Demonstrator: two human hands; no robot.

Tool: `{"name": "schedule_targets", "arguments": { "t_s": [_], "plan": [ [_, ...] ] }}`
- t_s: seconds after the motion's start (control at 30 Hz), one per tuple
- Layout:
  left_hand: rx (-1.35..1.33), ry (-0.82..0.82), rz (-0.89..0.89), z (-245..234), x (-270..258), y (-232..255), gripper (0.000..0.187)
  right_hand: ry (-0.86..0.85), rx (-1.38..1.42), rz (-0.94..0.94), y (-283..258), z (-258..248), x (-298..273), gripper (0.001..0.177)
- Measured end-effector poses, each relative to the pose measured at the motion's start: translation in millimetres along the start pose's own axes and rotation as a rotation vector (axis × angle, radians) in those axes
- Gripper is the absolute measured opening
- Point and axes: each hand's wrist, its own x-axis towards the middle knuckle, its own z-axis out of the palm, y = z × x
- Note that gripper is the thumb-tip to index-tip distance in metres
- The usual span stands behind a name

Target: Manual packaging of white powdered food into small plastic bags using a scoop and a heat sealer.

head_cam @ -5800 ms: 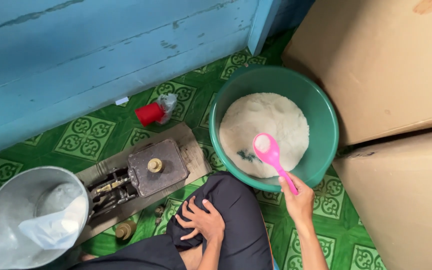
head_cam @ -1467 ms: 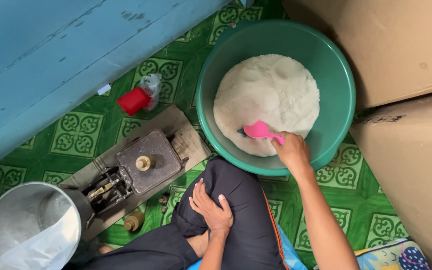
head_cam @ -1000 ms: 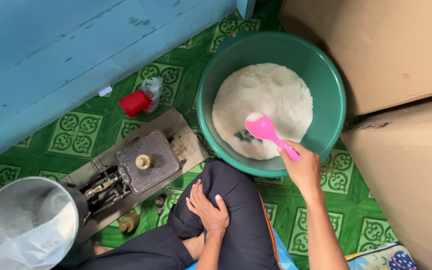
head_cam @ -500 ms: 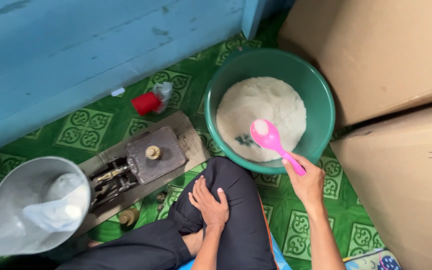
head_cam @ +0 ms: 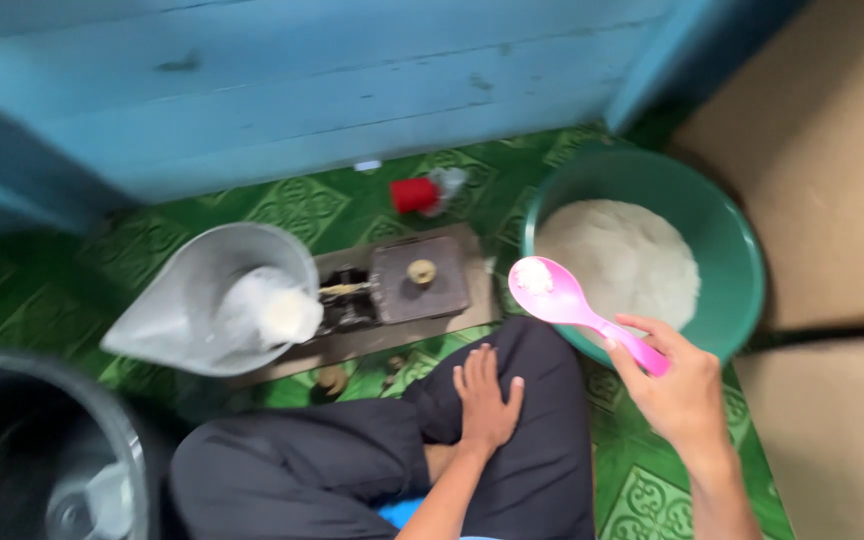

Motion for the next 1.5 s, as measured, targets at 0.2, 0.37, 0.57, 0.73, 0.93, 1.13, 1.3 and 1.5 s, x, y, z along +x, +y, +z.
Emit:
{"name": "schedule_targets", "arguments": {
  "t_s": [0.2,0.37,0.57,0.73,0.93,1.13,1.3,1.5],
  "plan": [
    [-0.146,-0.135,0.08,-55,-11,-6,0.062,-0.098,0.024,-0.064,-64,4,-14,0.03],
    [0.009,-0.225,0.142,-82,-39,-40,0.062,-0.194,0.011,-0.115,-105,18,-22,0.03],
    [0.058,-0.316,0.131,-94,-55,-56,0.085,-0.227,0.0,-0.233,-144,48,-25,0.027],
    [0.096,-0.35,0.122,-73,-56,-68,0.084,-0.28,0.059,-0.255,-168,72,-22,0.029],
    [0.075,-0.333,0.12,-62,-55,-74,0.086,-0.264,0.01,-0.364,-186,91,-20,0.03],
    [0.052,-0.391,0.087,-52,-52,-77,0.087,-0.217,-0.092,-0.501,-200,100,-23,0.03],
    [0.076,-0.413,0.088,-41,-52,-82,0.088,-0.199,-0.17,-0.606,-209,105,-27,0.027],
    [0.027,-0.457,0.067,-40,-51,-82,0.088,-0.12,-0.271,-0.723,-211,120,-30,0.026]
  ]
}}
